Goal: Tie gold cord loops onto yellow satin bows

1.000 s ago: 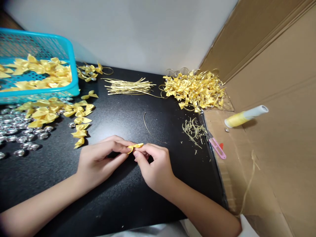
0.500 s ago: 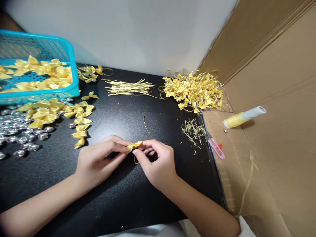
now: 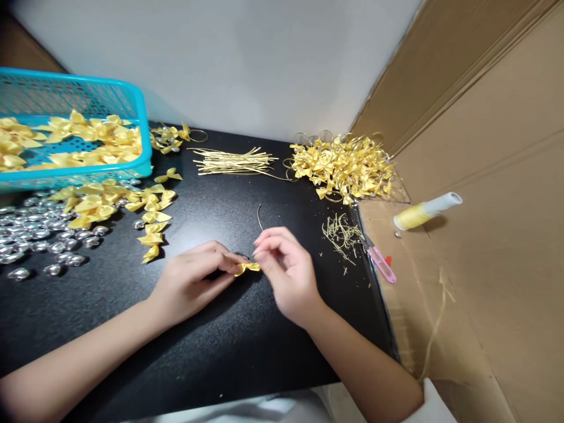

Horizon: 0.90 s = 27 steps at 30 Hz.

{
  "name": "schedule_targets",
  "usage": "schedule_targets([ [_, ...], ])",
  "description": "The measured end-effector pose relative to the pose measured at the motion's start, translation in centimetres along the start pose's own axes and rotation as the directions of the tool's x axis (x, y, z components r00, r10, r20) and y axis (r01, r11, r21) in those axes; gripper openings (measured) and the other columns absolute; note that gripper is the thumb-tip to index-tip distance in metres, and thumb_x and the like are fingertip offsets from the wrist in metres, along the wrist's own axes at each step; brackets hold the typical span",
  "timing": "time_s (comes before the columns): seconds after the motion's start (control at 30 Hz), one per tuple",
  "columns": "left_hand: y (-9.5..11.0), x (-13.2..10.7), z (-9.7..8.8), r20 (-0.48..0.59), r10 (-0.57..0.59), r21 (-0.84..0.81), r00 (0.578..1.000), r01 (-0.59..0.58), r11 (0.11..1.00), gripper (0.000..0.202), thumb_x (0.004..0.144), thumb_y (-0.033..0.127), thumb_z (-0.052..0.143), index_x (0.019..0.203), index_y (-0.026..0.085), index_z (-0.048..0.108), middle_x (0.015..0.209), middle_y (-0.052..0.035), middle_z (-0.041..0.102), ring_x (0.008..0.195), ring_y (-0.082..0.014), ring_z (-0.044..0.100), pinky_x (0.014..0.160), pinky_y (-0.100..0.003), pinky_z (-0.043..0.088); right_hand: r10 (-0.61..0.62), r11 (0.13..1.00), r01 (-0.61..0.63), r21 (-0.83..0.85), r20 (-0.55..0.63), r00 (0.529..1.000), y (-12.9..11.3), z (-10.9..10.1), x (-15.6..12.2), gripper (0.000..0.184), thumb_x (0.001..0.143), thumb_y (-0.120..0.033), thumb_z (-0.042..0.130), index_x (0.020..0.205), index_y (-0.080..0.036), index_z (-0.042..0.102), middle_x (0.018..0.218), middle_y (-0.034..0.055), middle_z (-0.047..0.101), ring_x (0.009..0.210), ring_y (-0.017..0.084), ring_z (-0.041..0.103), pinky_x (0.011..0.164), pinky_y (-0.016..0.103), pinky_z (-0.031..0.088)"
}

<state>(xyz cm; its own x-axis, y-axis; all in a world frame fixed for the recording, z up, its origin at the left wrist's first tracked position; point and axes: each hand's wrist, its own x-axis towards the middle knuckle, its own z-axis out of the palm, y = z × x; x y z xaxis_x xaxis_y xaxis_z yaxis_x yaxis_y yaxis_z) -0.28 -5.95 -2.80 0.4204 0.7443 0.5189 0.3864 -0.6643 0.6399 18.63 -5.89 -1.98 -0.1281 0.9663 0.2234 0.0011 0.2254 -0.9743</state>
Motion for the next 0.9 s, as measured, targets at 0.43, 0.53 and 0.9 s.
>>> schedule_targets([
  [0.43, -0.6, 0.4, -0.8, 0.273, -0.465, -0.129, 0.842, 0.511, 0.850, 0.012, 0.083, 0.020, 0.058, 0.076, 0.016, 0.067, 0.072, -0.0011, 0.071, 0.062, -0.0111, 0.061, 0.060, -0.021, 0.046, 0.092, 0.933, 0.102, 0.344, -0.504, 0.859, -1.9, -5.0, 2.8, 0.029, 0.063, -0.037, 0.087, 0.073, -0.020, 0.066, 0.065, -0.0071, 0.071, 0.054, 0.003, 0.065, 0.050, 0.008, 0.051],
  [0.53, -0.5, 0.5, -0.6, 0.318, -0.480, -0.207, 0.818, 0.554, 0.807, 0.013, 0.084, 0.021, 0.059, 0.077, 0.015, 0.067, 0.071, -0.0009, 0.070, 0.062, -0.0102, 0.059, 0.060, -0.021, 0.045, 0.099, 0.923, 0.128, 0.364, -0.545, 0.833, -2.0, -5.4, 3.1, 0.028, 0.059, -0.036, 0.089, 0.071, -0.021, 0.068, 0.065, -0.0077, 0.071, 0.055, 0.002, 0.066, 0.051, 0.006, 0.051],
  [0.9, -0.2, 0.5, -0.1, 0.414, -0.568, -0.552, 0.711, 0.692, 0.465, 0.015, 0.083, 0.028, 0.065, 0.089, 0.014, 0.068, 0.078, -0.0014, 0.069, 0.066, -0.0085, 0.058, 0.061, -0.018, 0.047, 0.232, 0.896, -0.181, 0.405, -0.079, 0.970, -1.0, -1.7, 1.2, 0.011, 0.069, -0.027, 0.084, 0.077, -0.025, 0.076, 0.074, -0.0019, 0.078, 0.060, 0.009, 0.073, 0.054, 0.013, 0.058],
])
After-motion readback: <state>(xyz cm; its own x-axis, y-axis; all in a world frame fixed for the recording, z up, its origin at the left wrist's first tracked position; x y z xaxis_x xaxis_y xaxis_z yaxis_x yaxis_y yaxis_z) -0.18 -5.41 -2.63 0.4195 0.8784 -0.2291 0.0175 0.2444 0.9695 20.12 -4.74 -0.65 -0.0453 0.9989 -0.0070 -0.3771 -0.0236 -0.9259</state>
